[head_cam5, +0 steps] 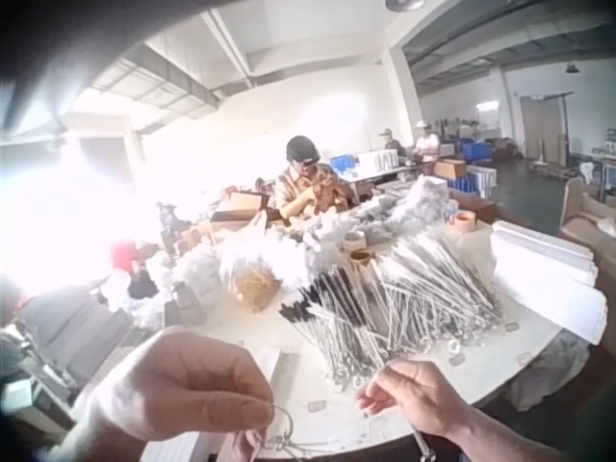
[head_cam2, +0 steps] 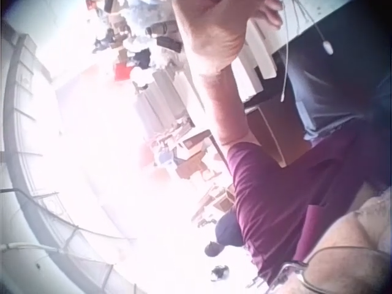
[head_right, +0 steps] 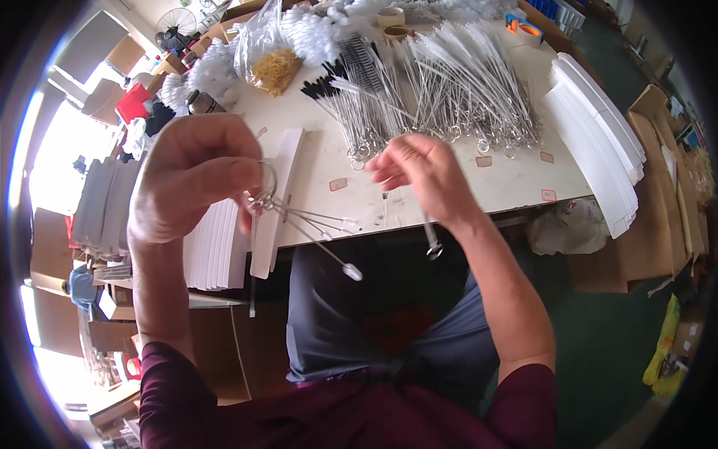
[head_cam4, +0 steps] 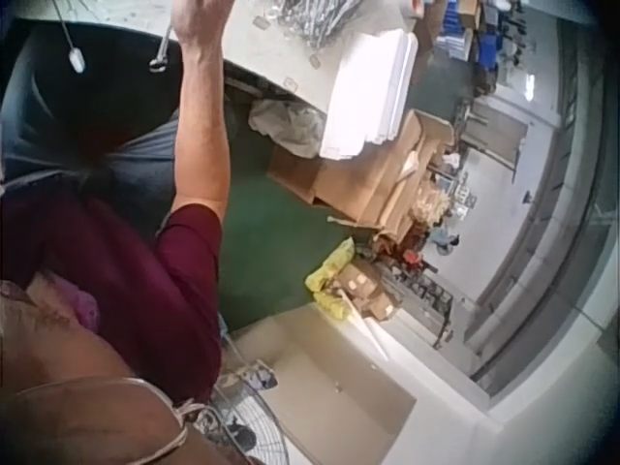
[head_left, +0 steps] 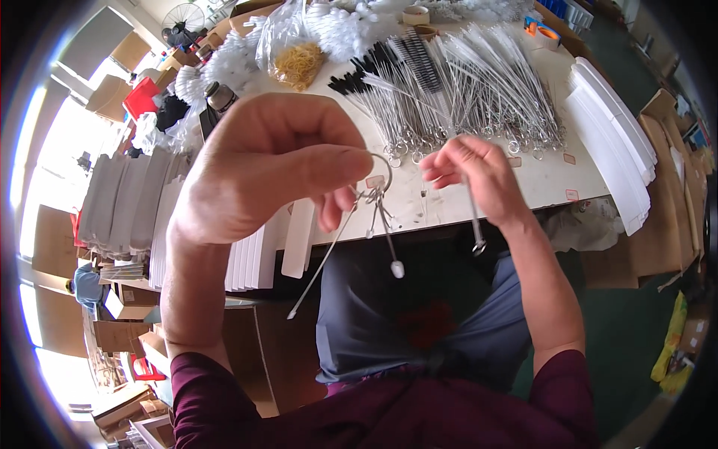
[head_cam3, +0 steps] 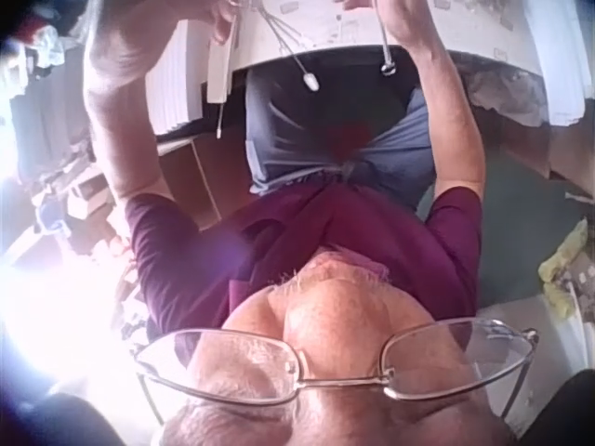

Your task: The recorder is counting and packing small cleaning brushes into long white cardboard boxes.

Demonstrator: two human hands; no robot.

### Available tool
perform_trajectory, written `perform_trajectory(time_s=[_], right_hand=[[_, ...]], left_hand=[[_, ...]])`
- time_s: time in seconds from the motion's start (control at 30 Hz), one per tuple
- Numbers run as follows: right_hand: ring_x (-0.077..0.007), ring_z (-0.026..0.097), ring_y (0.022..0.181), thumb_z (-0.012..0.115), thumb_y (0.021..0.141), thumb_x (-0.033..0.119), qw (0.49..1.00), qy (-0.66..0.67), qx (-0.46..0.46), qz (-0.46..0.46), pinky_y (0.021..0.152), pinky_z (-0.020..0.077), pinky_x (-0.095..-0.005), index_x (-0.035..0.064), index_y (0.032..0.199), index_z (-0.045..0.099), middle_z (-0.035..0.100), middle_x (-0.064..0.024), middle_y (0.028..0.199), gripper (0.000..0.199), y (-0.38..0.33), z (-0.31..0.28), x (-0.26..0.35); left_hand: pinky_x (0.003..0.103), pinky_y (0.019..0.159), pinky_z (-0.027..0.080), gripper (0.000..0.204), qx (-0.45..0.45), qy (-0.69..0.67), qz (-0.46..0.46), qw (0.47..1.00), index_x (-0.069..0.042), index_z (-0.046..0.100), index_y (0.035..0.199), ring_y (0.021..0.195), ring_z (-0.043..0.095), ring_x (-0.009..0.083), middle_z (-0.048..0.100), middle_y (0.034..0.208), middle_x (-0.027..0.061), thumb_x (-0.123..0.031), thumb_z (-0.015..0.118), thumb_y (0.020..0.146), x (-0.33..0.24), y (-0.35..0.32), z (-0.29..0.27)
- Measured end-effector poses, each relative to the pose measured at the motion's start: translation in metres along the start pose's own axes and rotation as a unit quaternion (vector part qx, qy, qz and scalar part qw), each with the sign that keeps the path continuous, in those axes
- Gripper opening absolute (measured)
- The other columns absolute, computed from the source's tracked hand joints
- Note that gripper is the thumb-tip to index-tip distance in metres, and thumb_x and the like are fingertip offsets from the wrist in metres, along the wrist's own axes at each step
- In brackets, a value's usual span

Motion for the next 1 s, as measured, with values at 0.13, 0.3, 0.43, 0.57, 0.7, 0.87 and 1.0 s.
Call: perform_trajectory(time_s=[0.13, 0.3, 0.43, 0.57, 0.7, 0.87, 1.0], right_hand=[[-0.0193, 0.07, 0.099, 0.048, 0.112, 0.022, 0.994, 0.037, 0.091, -0.052, 0.091, 0.0562, -0.0326, -0.0033, 0.091, 0.065, 0.074, -0.0158, 0.102, 0.037, -0.013, 0.058, 0.025], [-0.0176, 0.072, 0.094, 0.05, 0.111, 0.022, 0.989, 0.079, 0.115, -0.054, 0.089, 0.0569, -0.0325, -0.0024, 0.09, 0.064, 0.074, -0.013, 0.097, 0.035, -0.021, 0.083, 0.038], [-0.0199, 0.074, 0.082, 0.048, 0.112, 0.023, 0.983, 0.129, 0.132, -0.019, 0.08, 0.0617, -0.0356, -0.002, 0.094, 0.061, 0.072, -0.0122, 0.088, 0.033, -0.036, 0.09, 0.034], [-0.0203, 0.071, 0.067, 0.043, 0.113, 0.025, 0.987, 0.097, 0.123, 0.038, 0.065, 0.0596, -0.0328, -0.0021, 0.097, 0.063, 0.072, -0.0149, 0.081, 0.036, -0.054, 0.088, 0.024], [-0.0193, 0.069, 0.062, 0.043, 0.113, 0.025, 0.984, 0.112, 0.114, 0.08, 0.059, 0.0584, -0.0306, -0.0025, 0.099, 0.063, 0.071, -0.0142, 0.08, 0.037, -0.07, 0.087, 0.004], [-0.0173, 0.069, 0.062, 0.045, 0.113, 0.026, 0.981, 0.119, 0.113, 0.104, 0.058, 0.0586, -0.0296, -0.0034, 0.103, 0.064, 0.071, -0.0123, 0.08, 0.036, -0.085, 0.082, -0.014], [-0.0154, 0.068, 0.061, 0.046, 0.113, 0.027, 0.981, 0.105, 0.111, 0.12, 0.058, 0.0579, -0.0282, -0.0036, 0.104, 0.064, 0.071, -0.0106, 0.079, 0.037, -0.093, 0.075, -0.027]], left_hand=[[0.03, 0.055, 0.056, 0.017, 0.012, 0.007, -0.018, 1.0, 0.007, 0.065, 0.088, 0.059, 0.067, 0.0192, 0.068, 0.073, 0.0129, -0.008, 0.07, 0.091, -0.002, -0.005, 0.008], [0.029, 0.057, 0.057, 0.012, -0.002, 0.03, 0.019, 0.999, 0.006, 0.067, 0.091, 0.065, 0.069, 0.0166, 0.07, 0.077, 0.0116, -0.004, 0.07, 0.092, -0.022, -0.016, 0.013], [0.028, 0.061, 0.057, 0.008, -0.011, 0.071, 0.037, 0.997, 0.005, 0.067, 0.092, 0.068, 0.07, 0.0143, 0.071, 0.08, 0.0102, -0.002, 0.069, 0.095, -0.019, -0.018, 0.006], [0.027, 0.061, 0.056, 0.009, -0.05, 0.129, 0.06, 0.989, 0.005, 0.067, 0.094, 0.07, 0.07, 0.0128, 0.072, 0.081, 0.009, -0.004, 0.068, 0.096, -0.014, -0.017, -0.003], [0.026, 0.061, 0.056, 0.009, -0.085, 0.167, 0.063, 0.98, 0.004, 0.067, 0.094, 0.069, 0.069, 0.011, 0.071, 0.081, 0.0073, -0.005, 0.067, 0.098, -0.006, -0.017, -0.01], [0.025, 0.062, 0.055, 0.01, -0.094, 0.22, 0.041, 0.97, 0.003, 0.067, 0.094, 0.068, 0.066, 0.0084, 0.069, 0.079, 0.005, -0.006, 0.066, 0.098, 0.018, -0.013, -0.008], [0.025, 0.061, 0.055, 0.012, -0.088, 0.227, 0.036, 0.969, 0.004, 0.067, 0.094, 0.068, 0.067, 0.009, 0.07, 0.079, 0.0056, -0.007, 0.066, 0.099, 0.037, -0.006, -0.008]])
Point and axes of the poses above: each hand's wrist, its own y-axis towards the middle knuckle, its own z-axis out of the palm, x = y × z, the point moved 9 cm from there along y, towards the middle knuckle
